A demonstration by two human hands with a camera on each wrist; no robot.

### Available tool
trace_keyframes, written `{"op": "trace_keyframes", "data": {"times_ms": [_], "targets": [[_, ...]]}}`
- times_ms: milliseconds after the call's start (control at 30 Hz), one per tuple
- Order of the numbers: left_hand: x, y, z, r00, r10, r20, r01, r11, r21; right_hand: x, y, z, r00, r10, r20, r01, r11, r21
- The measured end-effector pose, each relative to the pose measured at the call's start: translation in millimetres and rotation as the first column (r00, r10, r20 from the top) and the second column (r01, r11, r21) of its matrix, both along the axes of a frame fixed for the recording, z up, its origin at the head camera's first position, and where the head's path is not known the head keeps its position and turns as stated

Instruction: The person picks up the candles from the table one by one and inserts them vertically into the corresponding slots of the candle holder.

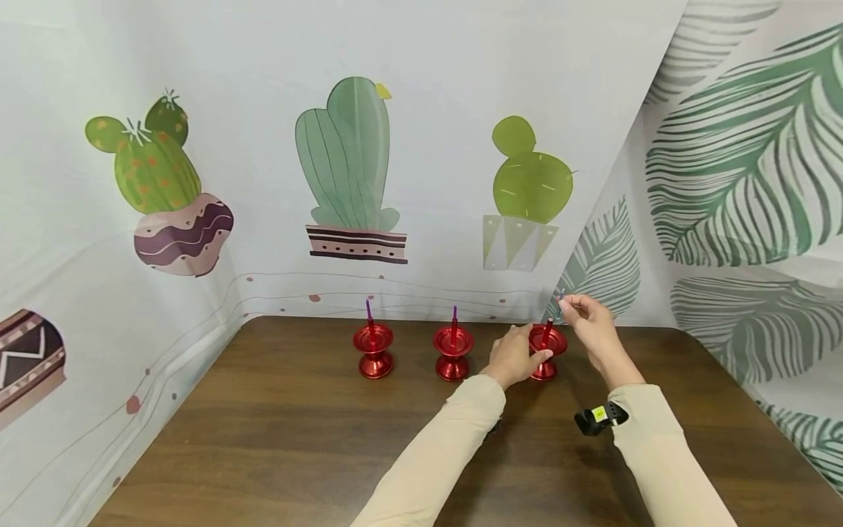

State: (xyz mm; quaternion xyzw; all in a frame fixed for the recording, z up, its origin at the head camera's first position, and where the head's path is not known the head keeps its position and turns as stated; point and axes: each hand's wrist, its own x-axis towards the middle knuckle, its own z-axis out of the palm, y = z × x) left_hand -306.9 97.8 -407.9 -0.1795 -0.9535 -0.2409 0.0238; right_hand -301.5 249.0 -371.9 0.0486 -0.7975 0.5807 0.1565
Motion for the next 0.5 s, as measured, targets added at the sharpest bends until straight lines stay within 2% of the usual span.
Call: {"op": "trace_keyframes", "data": {"times_ms": [333,400,500], "targets": [[-2.2,-0.5,-2.6,1.0,-0.007,-0.008,0.007,1.0,0.004,-5.4,-5.6,-11.5,1.0,0.008,-0.006,-0.009,0.996,-0.091],[-2.4,-0.5,-2.8,1.0,-0.007,-0.011,0.007,1.0,0.002,-5.9,-6.7,-12.6,1.0,-0.01,-0.011,0.009,0.998,-0.058],[-2.6,-0.8,-2.8,1.0,-0.009,-0.018,0.009,1.0,-0.002,-7.4,-8.1,-13.8,0.998,-0.046,-0.037,0.048,0.998,0.043]]}}
